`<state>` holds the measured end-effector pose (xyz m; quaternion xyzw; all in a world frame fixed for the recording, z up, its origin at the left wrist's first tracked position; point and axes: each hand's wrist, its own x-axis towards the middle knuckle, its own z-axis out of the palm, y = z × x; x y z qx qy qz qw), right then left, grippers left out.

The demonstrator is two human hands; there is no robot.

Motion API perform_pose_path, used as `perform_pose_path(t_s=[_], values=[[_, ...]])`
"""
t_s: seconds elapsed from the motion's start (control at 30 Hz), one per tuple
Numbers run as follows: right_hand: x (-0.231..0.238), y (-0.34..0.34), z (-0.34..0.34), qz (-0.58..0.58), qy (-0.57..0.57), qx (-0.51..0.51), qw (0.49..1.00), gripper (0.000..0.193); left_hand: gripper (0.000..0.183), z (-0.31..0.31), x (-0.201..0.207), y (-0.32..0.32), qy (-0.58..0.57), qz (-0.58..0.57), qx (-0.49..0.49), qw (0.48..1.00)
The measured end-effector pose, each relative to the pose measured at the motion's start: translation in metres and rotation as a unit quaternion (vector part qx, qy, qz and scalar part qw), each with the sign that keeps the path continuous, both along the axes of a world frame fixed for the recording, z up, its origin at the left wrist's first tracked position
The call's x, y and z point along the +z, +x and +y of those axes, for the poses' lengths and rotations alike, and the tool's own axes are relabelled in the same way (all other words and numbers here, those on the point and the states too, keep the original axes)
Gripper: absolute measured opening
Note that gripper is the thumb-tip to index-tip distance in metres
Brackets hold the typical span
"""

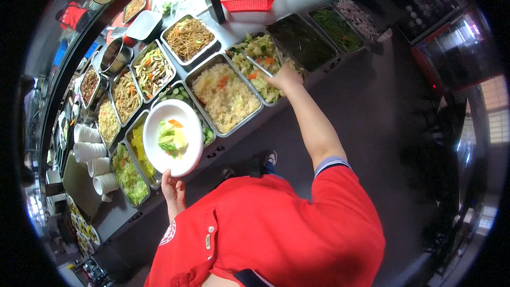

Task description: The person assembles multiple salads by using tongs to transfer various vegetables and noodles from buffet trays into white bowls. They repeat the process for several bowls, placing each completed salad on a nearby counter.

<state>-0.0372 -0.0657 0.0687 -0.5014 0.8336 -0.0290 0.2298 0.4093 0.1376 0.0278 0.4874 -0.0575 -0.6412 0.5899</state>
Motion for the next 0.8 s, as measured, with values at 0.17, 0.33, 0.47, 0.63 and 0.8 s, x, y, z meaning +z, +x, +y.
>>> perform_pose_path(t_s=[0.17,0.33,0.47,0.63,0.8], values=[[-0.023,-0.009,0.012,-0.077,0.001,0.019,0.997,0.066,0.027,-0.002,-0.007,-0.009,-0.008,0.000,-0.010,1.000],[-0.023,-0.012,0.022,-0.138,0.006,0.016,0.990,0.057,0.023,-0.033,-0.017,-0.012,0.003,-0.017,-0.029,0.999],[-0.016,-0.007,0.015,-0.126,0.022,0.018,0.992,0.048,0.019,-0.074,-0.013,-0.034,0.001,-0.030,-0.037,0.999],[-0.013,-0.010,0.029,-0.217,-0.021,0.008,0.976,0.042,0.020,-0.105,-0.018,-0.051,-0.002,-0.035,-0.063,0.997],[-0.025,-0.024,0.041,-0.273,-0.020,-0.024,0.962,0.041,0.019,-0.128,-0.015,-0.065,-0.014,-0.055,-0.127,0.990]])
